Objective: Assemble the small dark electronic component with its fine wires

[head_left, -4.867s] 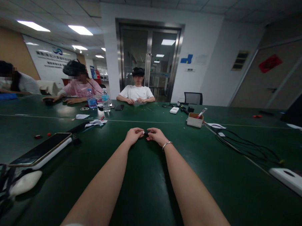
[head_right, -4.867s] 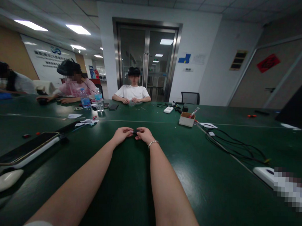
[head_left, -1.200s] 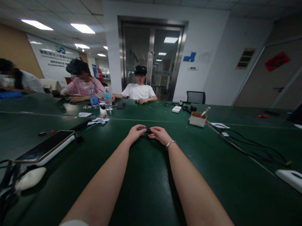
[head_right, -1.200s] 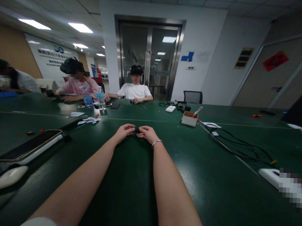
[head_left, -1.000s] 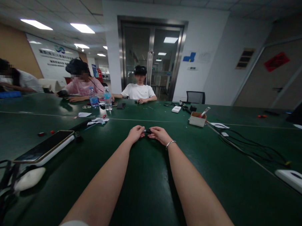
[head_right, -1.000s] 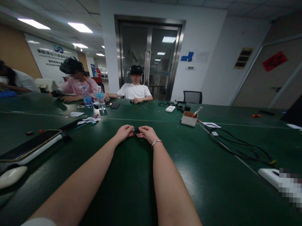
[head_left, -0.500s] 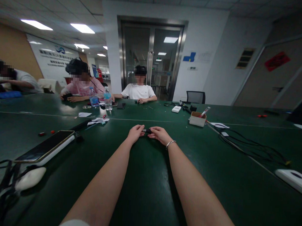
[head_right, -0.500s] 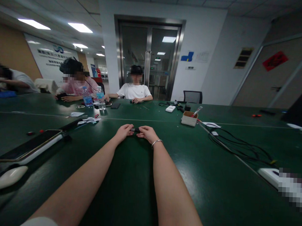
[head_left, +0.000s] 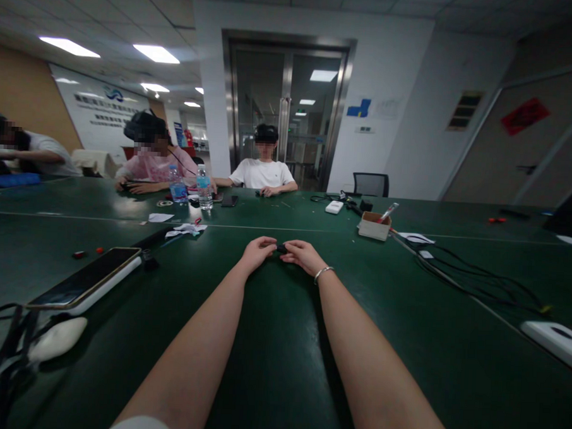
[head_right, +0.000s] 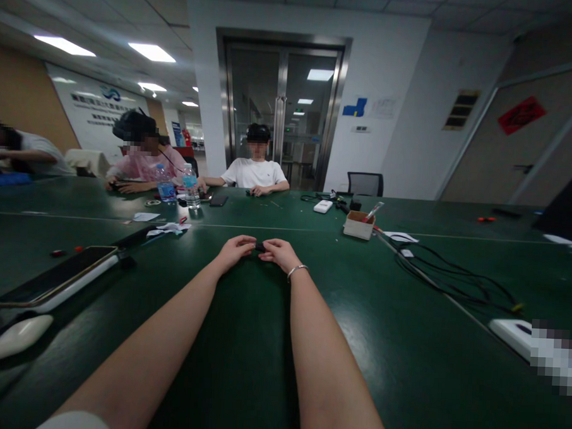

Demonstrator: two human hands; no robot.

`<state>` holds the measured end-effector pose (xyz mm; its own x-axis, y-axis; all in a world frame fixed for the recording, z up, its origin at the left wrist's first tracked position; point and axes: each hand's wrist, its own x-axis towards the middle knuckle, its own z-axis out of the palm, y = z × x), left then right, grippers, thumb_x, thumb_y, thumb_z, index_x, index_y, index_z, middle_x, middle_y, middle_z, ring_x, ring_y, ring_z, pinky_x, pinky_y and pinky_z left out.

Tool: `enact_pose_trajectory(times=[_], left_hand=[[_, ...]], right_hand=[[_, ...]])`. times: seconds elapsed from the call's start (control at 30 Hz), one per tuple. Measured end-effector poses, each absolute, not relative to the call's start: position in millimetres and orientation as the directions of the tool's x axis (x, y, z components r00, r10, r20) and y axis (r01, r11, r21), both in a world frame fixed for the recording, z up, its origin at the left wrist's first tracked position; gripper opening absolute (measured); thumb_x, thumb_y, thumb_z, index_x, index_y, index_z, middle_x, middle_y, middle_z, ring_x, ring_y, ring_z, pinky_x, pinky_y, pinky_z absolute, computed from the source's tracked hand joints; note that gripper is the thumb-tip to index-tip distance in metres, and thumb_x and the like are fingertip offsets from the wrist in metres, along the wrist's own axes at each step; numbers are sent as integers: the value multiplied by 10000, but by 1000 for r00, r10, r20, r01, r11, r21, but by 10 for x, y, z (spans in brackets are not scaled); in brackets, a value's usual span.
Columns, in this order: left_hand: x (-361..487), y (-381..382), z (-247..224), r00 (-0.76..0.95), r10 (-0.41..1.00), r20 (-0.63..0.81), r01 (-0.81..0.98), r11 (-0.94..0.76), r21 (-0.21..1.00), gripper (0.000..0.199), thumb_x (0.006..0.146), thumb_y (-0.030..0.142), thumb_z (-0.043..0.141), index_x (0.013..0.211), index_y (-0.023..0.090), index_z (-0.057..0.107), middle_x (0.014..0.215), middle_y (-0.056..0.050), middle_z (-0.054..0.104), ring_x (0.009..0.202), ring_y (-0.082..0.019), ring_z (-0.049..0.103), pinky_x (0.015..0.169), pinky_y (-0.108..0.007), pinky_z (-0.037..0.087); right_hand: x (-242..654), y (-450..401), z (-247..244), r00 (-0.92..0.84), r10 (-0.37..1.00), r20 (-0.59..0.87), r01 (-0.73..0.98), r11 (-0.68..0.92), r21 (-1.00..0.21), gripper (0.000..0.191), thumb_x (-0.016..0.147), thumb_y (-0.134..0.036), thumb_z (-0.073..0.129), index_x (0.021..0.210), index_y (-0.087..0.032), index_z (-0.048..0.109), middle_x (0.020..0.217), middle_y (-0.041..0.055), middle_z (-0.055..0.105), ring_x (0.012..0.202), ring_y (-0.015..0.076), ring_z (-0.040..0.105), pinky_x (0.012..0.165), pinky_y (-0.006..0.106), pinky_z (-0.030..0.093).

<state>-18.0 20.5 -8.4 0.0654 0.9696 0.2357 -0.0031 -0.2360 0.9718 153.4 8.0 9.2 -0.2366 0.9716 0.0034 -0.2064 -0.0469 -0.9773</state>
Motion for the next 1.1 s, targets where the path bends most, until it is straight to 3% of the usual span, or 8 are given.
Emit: enact_pose_trajectory(times=[0.1, 0.23, 0.47, 0.67, 0.83, 0.97, 1.1], left_hand=[[-162, 241, -114, 13, 984, 178, -57, -177, 983, 303, 695, 357, 712, 885, 129, 651, 855, -83, 663, 688, -136, 635, 665, -278, 518], [-147, 232, -105, -18, 982, 187, 47, -186, 981, 272, 707, 349, 700, 846, 123, 644, 744, -63, 663, 576, -118, 608, 552, -237, 483], [-164, 139, -18, 17, 977, 215, 29, -215, 976, 261, 644, 268, 744, 847, 121, 670, 741, -67, 674, 657, -132, 615, 633, -260, 489], [-175, 146, -29, 31, 973, 230, 9, -231, 973, 348, 633, 281, 753, 938, 138, 667, 896, -95, 678, 793, -163, 631, 667, -261, 508], [-138, 164, -39, -39, 989, 140, 6, -140, 990, 314, 754, 366, 657, 944, 118, 620, 840, -96, 671, 642, -133, 634, 570, -233, 503], [-148, 185, -62, -25, 985, 172, 90, -169, 982, 258, 757, 311, 663, 924, 119, 623, 705, -59, 651, 572, -121, 611, 536, -227, 484], [-163, 212, -82, -6, 981, 193, 64, -193, 979, 237, 738, 238, 675, 936, 117, 628, 728, -56, 654, 585, -108, 604, 572, -233, 492]], right_hand=[[1534, 73, 94, -244, 970, 9, -211, -44, -977, 62, 833, -108, 609, 887, -88, 586, 684, 65, 671, 577, 134, 684, 573, 207, 578], [1531, 67, 98, -244, 970, 8, -215, -46, -975, 67, 826, -104, 618, 880, -89, 584, 686, 67, 667, 571, 134, 683, 573, 209, 579], [1533, 74, 98, -234, 972, 5, -199, -43, -979, 72, 824, -116, 624, 880, -91, 586, 684, 68, 671, 580, 139, 685, 576, 216, 583], [1533, 83, 90, -232, 973, 1, -198, -46, -979, 93, 820, -124, 630, 897, -93, 587, 683, 67, 673, 580, 142, 686, 583, 222, 585], [1530, 90, 89, -233, 973, -3, -197, -50, -979, 78, 834, -102, 604, 905, -86, 577, 686, 73, 671, 580, 142, 687, 581, 213, 580], [1530, 88, 91, -242, 970, 0, -202, -51, -978, 68, 838, -89, 594, 903, -80, 573, 683, 80, 667, 576, 140, 686, 575, 204, 575], [1529, 82, 91, -243, 970, 5, -201, -46, -978, 40, 852, -80, 570, 892, -85, 570, 669, 69, 665, 566, 132, 682, 573, 199, 575]])
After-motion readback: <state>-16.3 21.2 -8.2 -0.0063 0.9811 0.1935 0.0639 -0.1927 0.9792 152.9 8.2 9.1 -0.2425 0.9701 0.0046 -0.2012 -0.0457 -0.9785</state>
